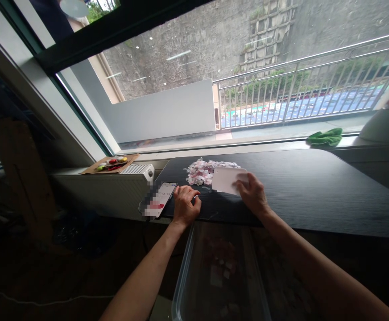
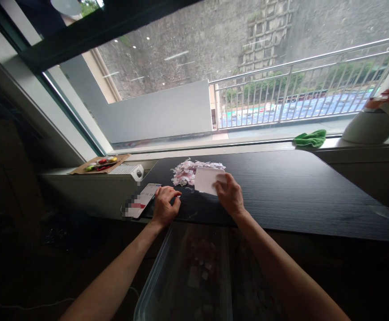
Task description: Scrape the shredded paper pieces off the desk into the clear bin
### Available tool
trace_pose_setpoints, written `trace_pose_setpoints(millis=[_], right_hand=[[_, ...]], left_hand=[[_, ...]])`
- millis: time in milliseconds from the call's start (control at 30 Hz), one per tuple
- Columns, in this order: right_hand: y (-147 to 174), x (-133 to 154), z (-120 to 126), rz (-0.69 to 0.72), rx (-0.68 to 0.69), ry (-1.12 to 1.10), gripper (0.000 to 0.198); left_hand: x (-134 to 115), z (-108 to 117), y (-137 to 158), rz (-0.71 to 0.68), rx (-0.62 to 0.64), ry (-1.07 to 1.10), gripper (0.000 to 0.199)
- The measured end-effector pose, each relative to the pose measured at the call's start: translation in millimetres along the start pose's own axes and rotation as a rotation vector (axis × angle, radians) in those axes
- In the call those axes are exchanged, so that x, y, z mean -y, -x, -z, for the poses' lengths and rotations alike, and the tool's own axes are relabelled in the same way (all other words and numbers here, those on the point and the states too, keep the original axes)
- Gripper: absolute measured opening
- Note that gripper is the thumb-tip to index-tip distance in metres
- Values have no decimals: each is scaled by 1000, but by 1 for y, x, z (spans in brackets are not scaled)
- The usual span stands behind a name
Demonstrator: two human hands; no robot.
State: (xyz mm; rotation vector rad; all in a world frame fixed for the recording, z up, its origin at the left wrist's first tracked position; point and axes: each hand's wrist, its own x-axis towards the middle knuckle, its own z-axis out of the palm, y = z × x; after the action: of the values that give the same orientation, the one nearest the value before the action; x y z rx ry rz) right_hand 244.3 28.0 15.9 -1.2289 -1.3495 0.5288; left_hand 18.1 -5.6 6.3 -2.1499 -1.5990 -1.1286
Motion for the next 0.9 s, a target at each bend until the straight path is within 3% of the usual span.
trace_pose_setpoints(millis=[133,333,433,600,767,900], right_hand=[[2,-2,-3,55,77,34,13],[1,-5,-5,51,192,-24,19],[2,-4,-4,83,225,18,14],[1,-2,-10,95,170,28,11],[-3,0,-21,90,320,-54,14],[-3,3,-10,37,342,-62,10]], left_hand=[[11,5,-6,30,-63,-44,17],[28,11,-4,44,-84,-123,19],[29,8,1,35,-67,-125,20],[29,4,2,45,-83,-128,20],[31,4,2,54,-69,-147,19],[31,3,2,38,-70,-151,19]])
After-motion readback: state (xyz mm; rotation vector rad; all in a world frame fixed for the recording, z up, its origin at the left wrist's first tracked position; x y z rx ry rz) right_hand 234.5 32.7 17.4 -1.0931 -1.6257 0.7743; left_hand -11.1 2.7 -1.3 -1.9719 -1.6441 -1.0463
